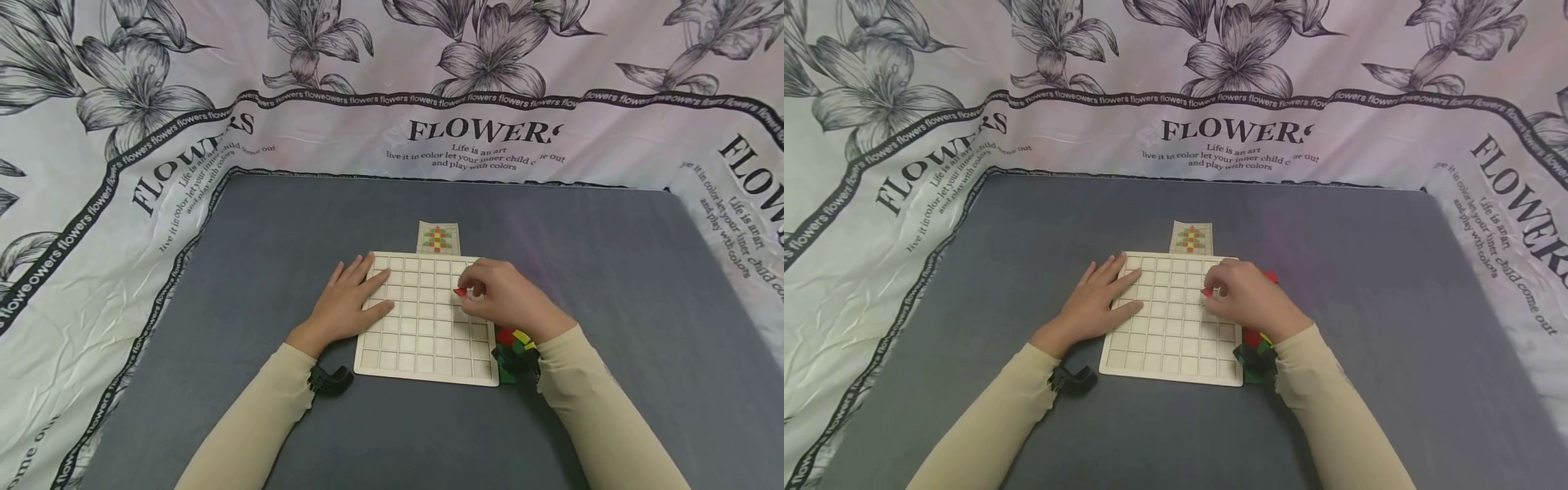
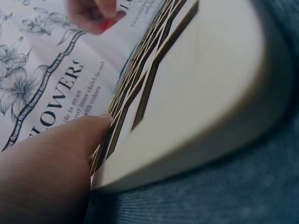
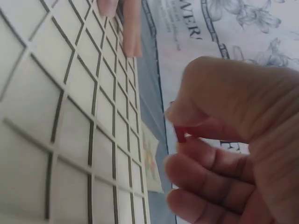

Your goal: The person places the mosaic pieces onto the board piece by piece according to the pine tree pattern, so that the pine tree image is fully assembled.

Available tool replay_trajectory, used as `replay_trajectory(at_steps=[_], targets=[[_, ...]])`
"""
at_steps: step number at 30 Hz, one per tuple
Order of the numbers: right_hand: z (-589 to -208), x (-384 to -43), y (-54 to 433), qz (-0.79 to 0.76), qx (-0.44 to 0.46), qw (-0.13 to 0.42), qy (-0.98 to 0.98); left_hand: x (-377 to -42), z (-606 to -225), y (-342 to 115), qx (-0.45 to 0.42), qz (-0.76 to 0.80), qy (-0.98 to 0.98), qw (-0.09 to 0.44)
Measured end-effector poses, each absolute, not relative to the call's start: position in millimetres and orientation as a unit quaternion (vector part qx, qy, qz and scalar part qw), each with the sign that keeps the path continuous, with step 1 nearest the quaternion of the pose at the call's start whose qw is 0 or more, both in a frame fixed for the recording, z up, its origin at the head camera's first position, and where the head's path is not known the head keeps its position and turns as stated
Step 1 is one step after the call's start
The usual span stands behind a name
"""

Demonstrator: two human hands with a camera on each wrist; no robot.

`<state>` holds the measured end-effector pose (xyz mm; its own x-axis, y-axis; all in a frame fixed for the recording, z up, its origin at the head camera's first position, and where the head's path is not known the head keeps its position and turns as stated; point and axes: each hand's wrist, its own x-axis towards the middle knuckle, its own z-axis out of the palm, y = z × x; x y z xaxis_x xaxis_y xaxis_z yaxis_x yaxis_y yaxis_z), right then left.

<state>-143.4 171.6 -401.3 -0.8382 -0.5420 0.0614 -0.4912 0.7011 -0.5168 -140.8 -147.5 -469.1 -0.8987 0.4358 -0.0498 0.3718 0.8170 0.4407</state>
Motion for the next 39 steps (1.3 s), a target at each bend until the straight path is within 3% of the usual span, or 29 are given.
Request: replay_trajectory(at_steps=[18, 39], targets=[[-419, -206, 139, -0.269, -0.308, 0.068, 0.910, -143, -474, -148, 0.212, 0.197, 0.954, 0.076], [-427, -227, 120, -0.243, -0.325, 0.106, 0.908, -145, -476, -151, 0.210, 0.191, 0.957, 0.067]])
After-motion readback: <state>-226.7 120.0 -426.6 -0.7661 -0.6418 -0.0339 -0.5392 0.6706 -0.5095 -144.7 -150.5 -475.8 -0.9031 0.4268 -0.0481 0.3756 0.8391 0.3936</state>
